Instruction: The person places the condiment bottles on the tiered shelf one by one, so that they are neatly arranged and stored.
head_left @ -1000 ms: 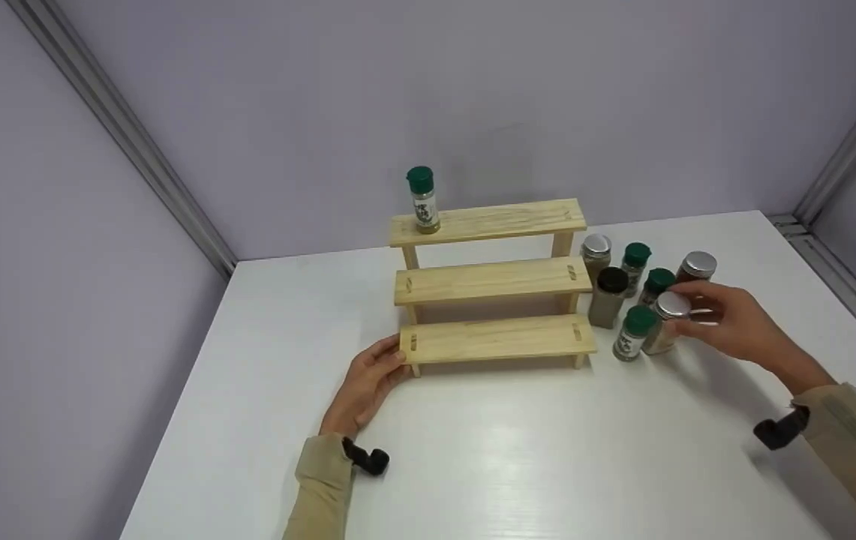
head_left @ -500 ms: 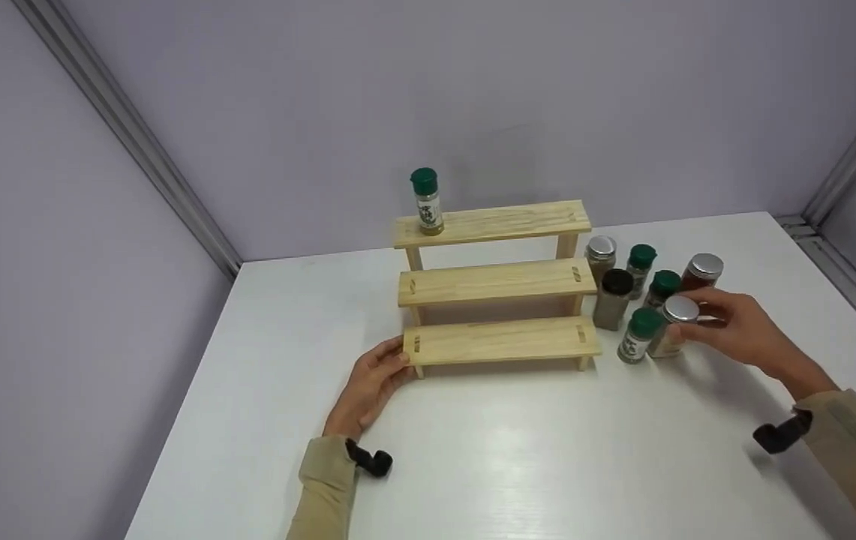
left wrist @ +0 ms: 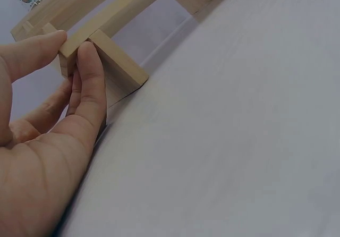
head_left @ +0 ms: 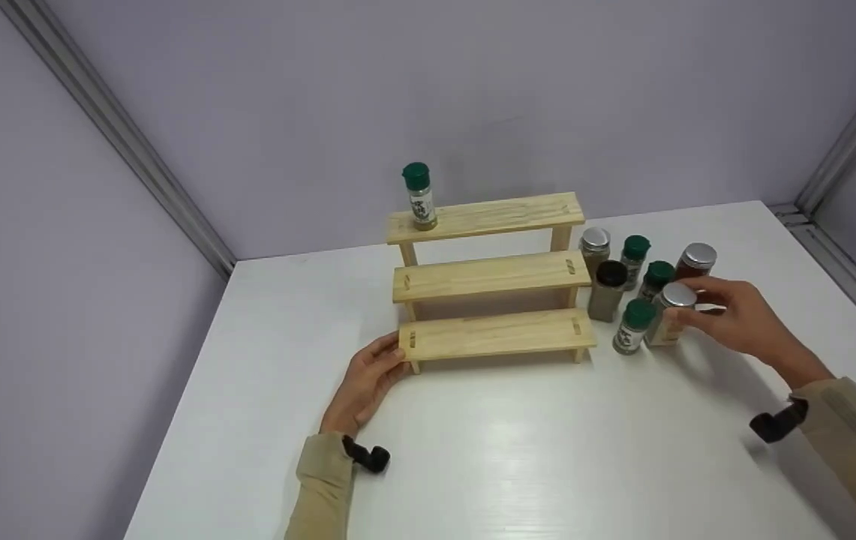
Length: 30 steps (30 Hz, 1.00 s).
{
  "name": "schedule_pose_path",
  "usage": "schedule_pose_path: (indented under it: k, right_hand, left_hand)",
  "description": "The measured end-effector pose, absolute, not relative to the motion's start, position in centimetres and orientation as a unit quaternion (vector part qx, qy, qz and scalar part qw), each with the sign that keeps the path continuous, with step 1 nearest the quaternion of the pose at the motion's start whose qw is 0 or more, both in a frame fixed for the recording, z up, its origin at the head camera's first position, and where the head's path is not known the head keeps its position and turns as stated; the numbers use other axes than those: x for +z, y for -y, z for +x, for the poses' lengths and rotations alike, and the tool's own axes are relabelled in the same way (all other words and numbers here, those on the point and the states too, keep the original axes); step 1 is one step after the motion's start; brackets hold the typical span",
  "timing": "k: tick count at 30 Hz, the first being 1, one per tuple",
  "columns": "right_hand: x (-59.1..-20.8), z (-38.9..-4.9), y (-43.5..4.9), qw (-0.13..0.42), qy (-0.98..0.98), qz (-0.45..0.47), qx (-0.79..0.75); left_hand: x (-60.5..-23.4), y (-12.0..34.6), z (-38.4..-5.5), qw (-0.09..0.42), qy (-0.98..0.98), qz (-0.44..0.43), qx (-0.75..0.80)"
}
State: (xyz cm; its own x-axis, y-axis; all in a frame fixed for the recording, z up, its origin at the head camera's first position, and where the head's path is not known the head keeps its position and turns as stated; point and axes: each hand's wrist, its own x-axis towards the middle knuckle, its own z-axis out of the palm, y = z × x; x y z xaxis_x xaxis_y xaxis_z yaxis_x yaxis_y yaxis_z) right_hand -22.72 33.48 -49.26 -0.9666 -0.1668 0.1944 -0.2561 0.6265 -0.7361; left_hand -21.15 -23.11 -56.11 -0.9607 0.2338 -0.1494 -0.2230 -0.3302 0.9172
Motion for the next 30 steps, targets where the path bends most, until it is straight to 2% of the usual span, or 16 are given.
schedule_pose_path:
  k: [11,21,30]
  right_hand:
    - [-45.0,-22.1,-33.0,0.067,0.89,0.078,0.444]
    - [-40.8,-22.9,-30.9,0.142,0.879,0.107,0.443]
    - [-37.3,-24.4,-26.9,0.139,0.868,0.109,0.465]
  left_hand:
    - [-56.1,23.2,-21.1,0.135,-0.56,0.001,0.817]
    - [-56.1,22.9,-21.3,0.135,-0.556,-0.004,0.82]
    - [-56.2,23.0,-21.4,0.14,-0.56,-0.002,0.817]
